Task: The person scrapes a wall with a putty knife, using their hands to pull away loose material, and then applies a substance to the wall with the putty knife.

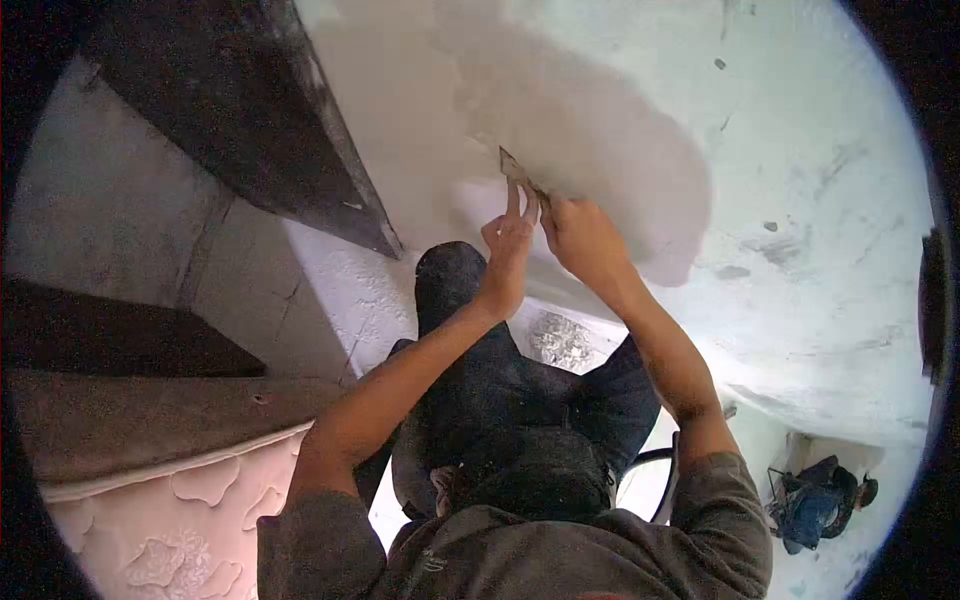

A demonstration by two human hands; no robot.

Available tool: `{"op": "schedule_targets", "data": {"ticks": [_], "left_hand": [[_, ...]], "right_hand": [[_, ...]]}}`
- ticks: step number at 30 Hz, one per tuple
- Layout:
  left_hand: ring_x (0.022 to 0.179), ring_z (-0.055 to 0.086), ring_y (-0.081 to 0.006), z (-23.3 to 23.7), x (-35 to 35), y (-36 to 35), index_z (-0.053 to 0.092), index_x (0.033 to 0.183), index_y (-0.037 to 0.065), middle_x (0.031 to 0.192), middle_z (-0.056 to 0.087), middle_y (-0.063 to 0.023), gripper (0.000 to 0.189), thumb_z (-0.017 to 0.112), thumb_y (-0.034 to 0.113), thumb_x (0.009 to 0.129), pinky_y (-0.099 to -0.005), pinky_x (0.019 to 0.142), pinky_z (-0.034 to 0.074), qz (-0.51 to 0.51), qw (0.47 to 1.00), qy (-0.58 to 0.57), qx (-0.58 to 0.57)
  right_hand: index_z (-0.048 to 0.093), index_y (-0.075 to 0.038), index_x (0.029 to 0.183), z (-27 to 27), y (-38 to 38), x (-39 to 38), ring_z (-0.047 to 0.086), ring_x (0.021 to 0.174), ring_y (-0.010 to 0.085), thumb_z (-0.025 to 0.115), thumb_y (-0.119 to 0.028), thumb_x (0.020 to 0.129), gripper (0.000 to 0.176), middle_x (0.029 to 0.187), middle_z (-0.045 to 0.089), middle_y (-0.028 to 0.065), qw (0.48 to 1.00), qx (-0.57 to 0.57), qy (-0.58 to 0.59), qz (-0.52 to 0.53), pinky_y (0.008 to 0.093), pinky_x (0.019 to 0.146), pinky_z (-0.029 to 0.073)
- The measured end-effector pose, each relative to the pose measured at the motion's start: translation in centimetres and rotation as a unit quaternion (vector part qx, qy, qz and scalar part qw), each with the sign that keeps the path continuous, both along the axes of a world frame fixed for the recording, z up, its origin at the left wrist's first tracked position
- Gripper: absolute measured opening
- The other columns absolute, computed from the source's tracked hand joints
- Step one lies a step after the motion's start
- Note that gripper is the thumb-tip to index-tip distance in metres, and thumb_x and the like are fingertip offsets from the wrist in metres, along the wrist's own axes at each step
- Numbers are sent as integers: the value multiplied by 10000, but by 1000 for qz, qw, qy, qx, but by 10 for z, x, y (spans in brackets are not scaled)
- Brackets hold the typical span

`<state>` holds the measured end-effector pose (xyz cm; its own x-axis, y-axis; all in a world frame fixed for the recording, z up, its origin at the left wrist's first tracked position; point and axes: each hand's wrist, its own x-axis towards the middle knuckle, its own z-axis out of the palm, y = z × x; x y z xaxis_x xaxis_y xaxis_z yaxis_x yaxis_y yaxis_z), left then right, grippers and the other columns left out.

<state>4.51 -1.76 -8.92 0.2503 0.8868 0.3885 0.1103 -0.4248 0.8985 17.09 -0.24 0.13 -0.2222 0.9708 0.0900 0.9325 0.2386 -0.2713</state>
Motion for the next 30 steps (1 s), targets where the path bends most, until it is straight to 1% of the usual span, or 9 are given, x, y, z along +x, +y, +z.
{"op": "schedule_targets", "data": {"ticks": [8,10,14,16,23,25,26,29,30], "left_hand": [[1246,293,-255,-3,-1,5,199,1505,64,1577,31,-200,505,228,221,1027,-372,1062,182,-1,999,30,12],[1237,297,-250,2,2,0,170,1511,62,1579,36,-193,509,228,217,1030,-363,1058,188,-22,996,-66,-57],[1239,287,-241,10,-4,-1,162,1510,51,1582,28,-181,504,187,247,1047,-349,1056,188,-18,999,36,-2],[1237,283,-238,5,-1,3,165,1505,35,1586,16,-168,518,153,285,1052,-341,1052,188,-13,997,-67,-34],[1195,313,-230,4,-3,1,172,1507,43,1590,13,-149,528,177,304,1048,-324,1052,190,-37,995,-82,-31],[1458,48,-196,-7,-12,10,14,1493,-15,1582,93,-101,665,156,440,1030,-311,1154,34,-9,992,-74,-103],[1340,253,-210,1,-9,9,130,1497,-9,1592,10,-131,542,202,286,1048,-333,1098,158,20,994,-83,-70],[1352,240,-206,-7,-15,10,123,1500,-2,1592,9,-131,540,203,283,1047,-337,1107,150,-20,984,-149,-94],[1253,298,-220,4,-9,6,135,1505,17,1589,36,-147,541,183,302,1047,-343,1092,156,-35,977,-200,-71]], "right_hand": [[558,31,889,-9,4,-1,593,660,466,555,-119,876,151,702,607,260,998,35,45,13,537,605,477],[567,34,918,-5,-1,2,596,665,469,557,-122,878,161,706,606,269,1000,25,12,3,541,611,481],[573,33,935,2,-6,-4,600,676,468,556,-129,883,171,708,602,278,998,14,62,-1,543,609,482],[576,25,949,-9,1,-7,604,683,466,551,-145,893,180,708,601,283,999,27,15,8,542,607,486],[583,0,962,-1,-3,-4,605,693,474,516,-162,907,184,738,617,270,999,10,49,3,542,626,498],[580,30,896,-7,6,-20,637,735,450,529,-112,857,156,729,619,273,999,-32,10,-1,528,651,517],[580,30,896,-12,7,-21,637,735,450,529,-112,857,156,729,619,273,999,-31,11,-3,528,651,517],[574,6,938,-18,8,-26,606,710,474,516,-156,896,177,750,623,262,999,27,23,10,552,633,490],[572,9,930,-15,3,-21,605,710,475,519,-151,892,173,743,620,264,999,33,28,6,552,636,487]]}}
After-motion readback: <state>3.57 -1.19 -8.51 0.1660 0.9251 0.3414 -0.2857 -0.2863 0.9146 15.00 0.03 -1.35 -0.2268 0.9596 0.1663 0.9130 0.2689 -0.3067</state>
